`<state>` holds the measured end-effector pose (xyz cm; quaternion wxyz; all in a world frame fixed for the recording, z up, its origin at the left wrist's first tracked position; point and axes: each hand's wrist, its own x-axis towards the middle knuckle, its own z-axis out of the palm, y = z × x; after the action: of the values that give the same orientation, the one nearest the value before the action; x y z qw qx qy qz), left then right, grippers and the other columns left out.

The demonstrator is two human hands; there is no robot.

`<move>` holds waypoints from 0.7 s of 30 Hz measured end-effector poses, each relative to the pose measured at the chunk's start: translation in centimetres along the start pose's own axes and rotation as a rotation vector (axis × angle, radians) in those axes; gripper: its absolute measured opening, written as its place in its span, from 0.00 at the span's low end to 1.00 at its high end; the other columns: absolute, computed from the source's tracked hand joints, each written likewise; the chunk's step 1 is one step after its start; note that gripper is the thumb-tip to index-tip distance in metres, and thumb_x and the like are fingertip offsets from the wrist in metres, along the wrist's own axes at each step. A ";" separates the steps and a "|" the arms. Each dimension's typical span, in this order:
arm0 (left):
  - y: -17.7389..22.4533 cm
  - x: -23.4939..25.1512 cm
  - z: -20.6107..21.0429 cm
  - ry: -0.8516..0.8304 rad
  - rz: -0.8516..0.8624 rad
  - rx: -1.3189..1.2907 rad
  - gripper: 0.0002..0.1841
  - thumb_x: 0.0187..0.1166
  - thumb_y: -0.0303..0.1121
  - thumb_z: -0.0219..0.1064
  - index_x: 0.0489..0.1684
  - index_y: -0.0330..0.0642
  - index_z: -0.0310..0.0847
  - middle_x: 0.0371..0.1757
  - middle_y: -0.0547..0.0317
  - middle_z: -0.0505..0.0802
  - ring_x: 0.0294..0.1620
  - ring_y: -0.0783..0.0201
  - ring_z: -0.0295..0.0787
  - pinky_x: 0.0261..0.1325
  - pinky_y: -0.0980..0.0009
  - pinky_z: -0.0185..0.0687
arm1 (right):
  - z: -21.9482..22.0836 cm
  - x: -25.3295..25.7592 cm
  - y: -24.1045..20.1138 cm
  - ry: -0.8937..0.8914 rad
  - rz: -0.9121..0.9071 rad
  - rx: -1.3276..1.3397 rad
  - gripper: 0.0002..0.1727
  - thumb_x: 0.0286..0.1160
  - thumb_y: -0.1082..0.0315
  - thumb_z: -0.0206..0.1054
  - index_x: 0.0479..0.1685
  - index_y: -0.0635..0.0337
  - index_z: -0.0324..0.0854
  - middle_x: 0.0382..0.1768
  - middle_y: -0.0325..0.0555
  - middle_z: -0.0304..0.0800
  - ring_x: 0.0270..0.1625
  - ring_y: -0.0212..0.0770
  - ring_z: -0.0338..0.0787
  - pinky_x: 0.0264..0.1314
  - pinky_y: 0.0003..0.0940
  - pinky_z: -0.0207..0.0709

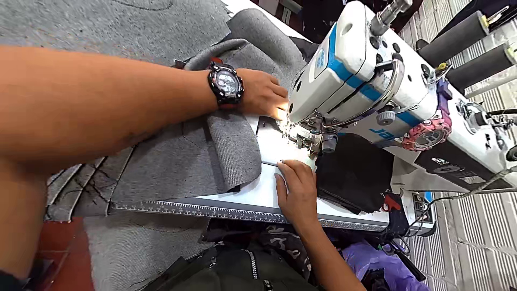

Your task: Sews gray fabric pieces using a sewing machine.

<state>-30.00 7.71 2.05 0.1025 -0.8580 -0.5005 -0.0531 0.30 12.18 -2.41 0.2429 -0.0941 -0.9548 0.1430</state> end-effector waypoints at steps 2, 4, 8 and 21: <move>0.8 0.0 -0.6 -0.041 -0.203 0.035 0.12 0.80 0.16 0.58 0.50 0.33 0.87 0.56 0.37 0.89 0.58 0.33 0.86 0.52 0.39 0.80 | 0.0 -1.4 0.0 0.061 -0.008 0.009 0.13 0.80 0.64 0.64 0.52 0.55 0.93 0.59 0.45 0.93 0.68 0.46 0.87 0.69 0.45 0.78; 2.2 0.1 -1.0 -0.019 -0.428 0.029 0.12 0.82 0.17 0.55 0.55 0.30 0.82 0.55 0.31 0.86 0.56 0.27 0.84 0.48 0.36 0.78 | 0.0 -2.1 0.1 0.118 -0.023 0.021 0.12 0.78 0.66 0.64 0.47 0.57 0.94 0.55 0.46 0.95 0.65 0.46 0.89 0.66 0.44 0.80; 4.9 0.5 -2.2 -0.097 -0.873 -0.104 0.17 0.87 0.24 0.52 0.70 0.35 0.75 0.57 0.27 0.85 0.58 0.24 0.85 0.48 0.31 0.79 | -0.1 -2.1 0.4 0.161 -0.025 0.135 0.10 0.76 0.69 0.67 0.42 0.60 0.94 0.50 0.48 0.95 0.59 0.44 0.92 0.62 0.38 0.84; 31.1 -3.9 -9.7 0.486 -0.948 -0.115 0.23 0.58 0.27 0.74 0.57 0.40 0.87 0.39 0.46 0.88 0.35 0.46 0.89 0.28 0.50 0.85 | -5.8 -2.5 -3.5 -0.442 0.683 1.460 0.21 0.94 0.45 0.41 0.57 0.40 0.80 0.43 0.28 0.91 0.43 0.22 0.90 0.44 0.23 0.85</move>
<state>-4.72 -12.65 6.91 0.1329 -0.5051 -0.7912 -0.3181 4.97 9.58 2.48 -0.0067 -0.1672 -0.5667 0.8068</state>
